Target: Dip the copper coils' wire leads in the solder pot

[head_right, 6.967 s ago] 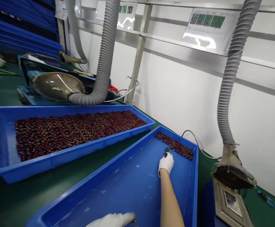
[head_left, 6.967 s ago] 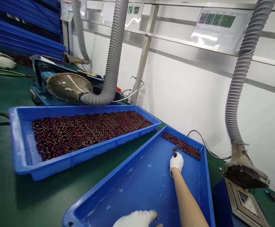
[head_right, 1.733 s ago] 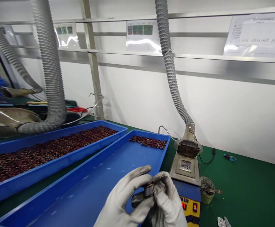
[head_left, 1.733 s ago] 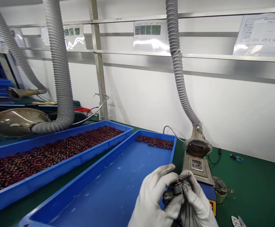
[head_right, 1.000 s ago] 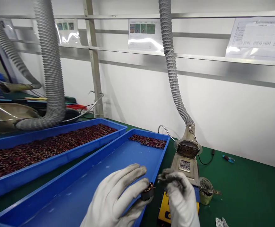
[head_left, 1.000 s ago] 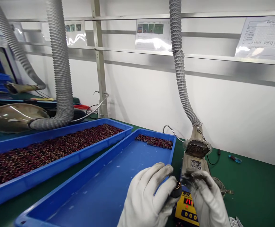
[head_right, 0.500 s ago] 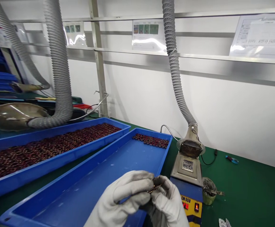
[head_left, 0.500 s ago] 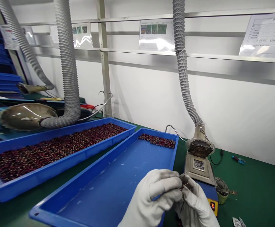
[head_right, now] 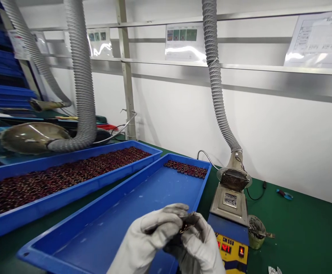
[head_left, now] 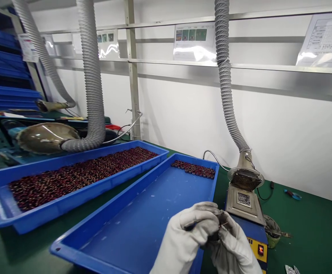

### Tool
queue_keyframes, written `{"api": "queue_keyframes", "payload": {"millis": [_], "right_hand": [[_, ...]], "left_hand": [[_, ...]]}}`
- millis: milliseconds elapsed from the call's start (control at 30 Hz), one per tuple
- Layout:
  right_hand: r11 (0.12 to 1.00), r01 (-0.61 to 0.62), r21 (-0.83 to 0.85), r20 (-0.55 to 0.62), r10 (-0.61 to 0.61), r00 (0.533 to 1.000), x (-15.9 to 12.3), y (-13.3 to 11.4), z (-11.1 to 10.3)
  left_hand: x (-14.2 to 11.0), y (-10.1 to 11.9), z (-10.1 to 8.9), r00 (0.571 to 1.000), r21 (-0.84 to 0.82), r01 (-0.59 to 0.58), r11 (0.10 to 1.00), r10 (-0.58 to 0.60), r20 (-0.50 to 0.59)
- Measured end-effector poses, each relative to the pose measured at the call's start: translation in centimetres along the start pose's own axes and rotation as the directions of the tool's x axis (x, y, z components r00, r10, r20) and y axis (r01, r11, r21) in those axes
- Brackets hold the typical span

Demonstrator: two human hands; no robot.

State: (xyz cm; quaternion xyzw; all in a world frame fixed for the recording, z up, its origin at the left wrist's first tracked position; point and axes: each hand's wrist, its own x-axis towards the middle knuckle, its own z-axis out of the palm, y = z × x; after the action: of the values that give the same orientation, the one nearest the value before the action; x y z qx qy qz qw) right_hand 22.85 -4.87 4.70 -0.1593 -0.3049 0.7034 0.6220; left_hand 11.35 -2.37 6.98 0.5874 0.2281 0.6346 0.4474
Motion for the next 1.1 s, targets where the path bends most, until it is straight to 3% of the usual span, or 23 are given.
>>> {"api": "queue_keyframes", "payload": {"millis": [67, 133, 200, 267, 333, 400, 500, 633, 733, 833, 867, 967, 1100], "right_hand": [[0.999, -0.051, 0.016, -0.005, 0.051, 0.999, -0.2, -0.3, 0.0], [0.997, -0.073, 0.022, -0.031, 0.074, 0.997, -0.5, -0.7, -0.1], [0.999, -0.039, 0.002, -0.062, 0.039, 0.997, -0.7, -0.8, -0.3], [0.999, 0.018, -0.027, -0.090, -0.020, 0.996, -0.9, -0.8, -0.5], [0.999, 0.030, -0.029, -0.106, -0.033, 0.994, -0.9, -0.7, -0.5], [1.000, -0.017, -0.003, -0.100, 0.016, 0.995, -1.0, -0.6, -0.4], [0.994, -0.101, 0.039, -0.069, 0.103, 0.992, -1.0, -0.8, 0.3], [0.986, -0.166, 0.017, -0.001, 0.166, 0.986, -0.8, -0.9, 0.8], [0.982, -0.187, 0.023, 0.059, 0.186, 0.981, -0.8, -1.0, 0.6], [0.985, -0.167, 0.049, 0.058, 0.164, 0.985, -0.9, -1.2, 0.5], [0.987, -0.152, 0.053, 0.044, 0.150, 0.988, -0.9, -1.3, 0.5], [0.990, -0.140, 0.034, 0.003, 0.140, 0.990, -1.0, -1.1, 0.5], [0.991, -0.132, -0.007, 0.011, 0.132, 0.991, -0.8, -0.6, 0.2]], "left_hand": [[0.0, 0.0, -0.6, 0.991, -0.043, -0.019, 0.999, 0.013, -0.130], [0.0, 0.2, -1.1, 0.990, 0.045, -0.016, 0.999, 0.023, -0.142], [0.0, 0.5, -1.1, 0.999, 0.272, -0.023, 0.962, 0.029, -0.018], [-0.2, 0.6, -0.7, 0.986, 0.477, -0.138, 0.868, 0.074, 0.150], [-0.3, 0.7, -0.1, 0.962, 0.540, -0.252, 0.803, 0.147, 0.231], [-0.3, 0.5, 0.3, 0.956, 0.482, -0.256, 0.838, 0.148, 0.251], [-0.2, 0.1, 0.3, 0.982, 0.262, -0.096, 0.960, 0.048, 0.184], [0.2, -0.7, -0.1, 0.999, -0.052, 0.042, 0.998, -0.043, -0.006], [0.4, -0.6, -0.7, 0.990, -0.124, 0.021, 0.992, -0.038, -0.137], [0.5, 0.7, -1.0, 0.991, -0.081, 0.109, 0.991, -0.114, -0.068], [0.5, 1.2, -0.9, 0.979, -0.018, 0.202, 0.979, -0.201, 0.041], [0.2, 2.2, -0.3, 0.925, 0.052, 0.344, 0.937, -0.348, 0.150], [-0.5, 1.7, 0.3, 0.943, -0.211, 0.334, 0.919, -0.328, 0.063]]}}
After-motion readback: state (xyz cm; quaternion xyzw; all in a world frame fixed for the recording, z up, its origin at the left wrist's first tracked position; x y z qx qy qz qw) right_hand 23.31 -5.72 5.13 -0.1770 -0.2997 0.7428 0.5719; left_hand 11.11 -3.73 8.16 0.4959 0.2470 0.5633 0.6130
